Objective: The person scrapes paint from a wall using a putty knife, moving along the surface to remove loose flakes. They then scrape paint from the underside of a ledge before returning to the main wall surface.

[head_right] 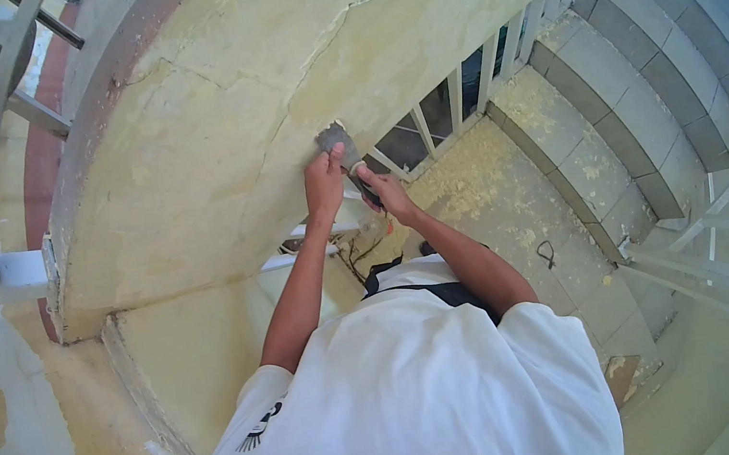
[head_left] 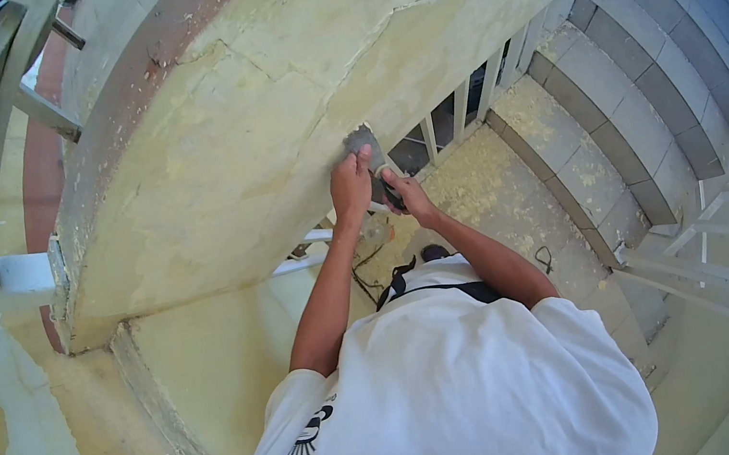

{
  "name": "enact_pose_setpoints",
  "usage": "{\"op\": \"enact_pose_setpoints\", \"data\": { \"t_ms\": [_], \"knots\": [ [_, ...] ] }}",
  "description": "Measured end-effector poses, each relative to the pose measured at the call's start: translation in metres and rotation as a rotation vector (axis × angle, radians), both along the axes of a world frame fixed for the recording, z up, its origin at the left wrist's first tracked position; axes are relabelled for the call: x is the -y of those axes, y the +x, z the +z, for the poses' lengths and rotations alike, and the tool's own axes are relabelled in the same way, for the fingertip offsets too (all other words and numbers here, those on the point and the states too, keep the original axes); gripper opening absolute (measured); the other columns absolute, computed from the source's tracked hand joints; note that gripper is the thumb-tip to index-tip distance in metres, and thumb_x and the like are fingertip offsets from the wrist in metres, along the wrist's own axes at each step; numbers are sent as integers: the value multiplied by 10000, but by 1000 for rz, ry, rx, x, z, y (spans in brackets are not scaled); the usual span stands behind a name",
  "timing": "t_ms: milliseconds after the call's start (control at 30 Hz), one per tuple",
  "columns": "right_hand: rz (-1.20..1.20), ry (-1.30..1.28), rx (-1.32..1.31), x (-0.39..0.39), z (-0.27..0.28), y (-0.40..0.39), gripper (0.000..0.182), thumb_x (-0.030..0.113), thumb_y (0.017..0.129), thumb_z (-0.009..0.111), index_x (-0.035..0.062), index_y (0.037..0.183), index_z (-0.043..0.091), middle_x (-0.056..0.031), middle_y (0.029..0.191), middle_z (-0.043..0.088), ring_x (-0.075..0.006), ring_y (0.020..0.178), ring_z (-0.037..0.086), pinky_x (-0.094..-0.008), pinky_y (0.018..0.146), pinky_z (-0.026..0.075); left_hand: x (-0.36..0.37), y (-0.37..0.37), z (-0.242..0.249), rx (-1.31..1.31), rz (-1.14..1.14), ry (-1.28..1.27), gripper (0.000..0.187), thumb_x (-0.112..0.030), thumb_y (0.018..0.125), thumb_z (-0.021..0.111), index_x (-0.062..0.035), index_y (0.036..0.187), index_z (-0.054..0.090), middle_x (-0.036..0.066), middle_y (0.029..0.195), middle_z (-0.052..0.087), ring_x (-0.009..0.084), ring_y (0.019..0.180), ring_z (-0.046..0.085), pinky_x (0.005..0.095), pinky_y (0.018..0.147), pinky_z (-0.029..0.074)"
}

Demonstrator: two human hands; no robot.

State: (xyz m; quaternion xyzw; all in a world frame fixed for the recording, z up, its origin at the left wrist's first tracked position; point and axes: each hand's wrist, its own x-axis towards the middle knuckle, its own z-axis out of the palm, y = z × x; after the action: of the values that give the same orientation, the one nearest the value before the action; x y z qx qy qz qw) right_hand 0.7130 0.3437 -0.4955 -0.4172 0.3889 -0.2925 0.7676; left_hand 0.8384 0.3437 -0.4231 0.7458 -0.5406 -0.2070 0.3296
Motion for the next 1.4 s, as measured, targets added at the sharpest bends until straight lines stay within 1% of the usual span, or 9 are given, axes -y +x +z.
{"op": "enact_pose_setpoints", "data": {
  "t_ms": [100, 367, 467, 667, 767, 933, 1033, 1167, 1400],
  "knots": [
    [-73, -90, -9, 1, 9, -3, 557, 595, 839, 473, 75, 658, 557, -4, 530, 504, -79, 441, 454, -225, 403, 292, 2, -8, 38, -57, 34, -112, 580, -475, 903, 437, 35, 631, 485, 221, 561, 505, 392, 548, 512, 441, 545, 393],
    [-98, -104, -74, 0, 19, -4, 581, 543, 849, 510, 35, 568, 541, -17, 466, 472, -95, 389, 436, -244, 382, 309, -2, -7, 36, -189, 33, -188, 591, -476, 904, 438, 46, 639, 519, 193, 554, 537, 314, 537, 555, 416, 561, 413],
    [-120, -120, -80, -4, 24, -2, 579, 527, 855, 509, 35, 553, 544, -16, 447, 465, -97, 383, 442, -246, 376, 313, -1, 4, 16, -132, 4, -56, 595, -500, 891, 452, 46, 676, 557, 181, 575, 570, 273, 565, 594, 376, 555, 426],
    [-154, -248, -134, 1, 44, -10, 603, 523, 853, 517, 6, 545, 555, -32, 434, 477, -102, 362, 441, -252, 352, 304, 2, -2, 67, -140, -22, -53, 572, -478, 898, 454, 48, 710, 574, 162, 591, 586, 215, 577, 601, 344, 545, 447],
    [-159, -179, -89, -4, 44, -7, 628, 538, 842, 522, -2, 524, 551, -33, 421, 469, -109, 352, 445, -255, 346, 326, 1, -4, 32, -271, -39, -89, 583, -486, 896, 457, 55, 712, 573, 142, 583, 579, 199, 576, 595, 332, 558, 452],
    [-157, -216, -124, 4, 56, -14, 634, 558, 840, 508, 12, 520, 547, -36, 432, 477, -114, 344, 453, -250, 336, 337, 3, -16, 83, -254, -71, -150, 599, -496, 902, 435, 54, 715, 580, 152, 607, 596, 204, 584, 600, 335, 589, 461],
    [-77, -158, -87, 1, 62, -21, 628, 554, 857, 482, 18, 534, 542, -36, 439, 479, -109, 351, 458, -240, 335, 330, 8, 1, 37, -115, -100, -131, 603, -499, 901, 436, 51, 699, 577, 129, 591, 590, 193, 571, 598, 334, 569, 462],
    [-62, -62, -197, -13, 23, -28, 609, 552, 870, 459, 28, 574, 545, -31, 461, 484, -99, 362, 454, -230, 343, 318, -1, -9, -3, -380, -3, 56, 556, -467, 904, 460, 30, 667, 539, 101, 577, 563, 189, 505, 550, 341, 492, 433],
    [-73, -105, -63, 20, 46, -39, 578, 562, 874, 444, 50, 628, 550, -17, 514, 497, -88, 401, 447, -226, 369, 302, 21, -15, 34, -342, -99, -61, 539, -482, 898, 468, 10, 689, 536, 70, 594, 550, 122, 538, 523, 280, 471, 407]
  ]
}}
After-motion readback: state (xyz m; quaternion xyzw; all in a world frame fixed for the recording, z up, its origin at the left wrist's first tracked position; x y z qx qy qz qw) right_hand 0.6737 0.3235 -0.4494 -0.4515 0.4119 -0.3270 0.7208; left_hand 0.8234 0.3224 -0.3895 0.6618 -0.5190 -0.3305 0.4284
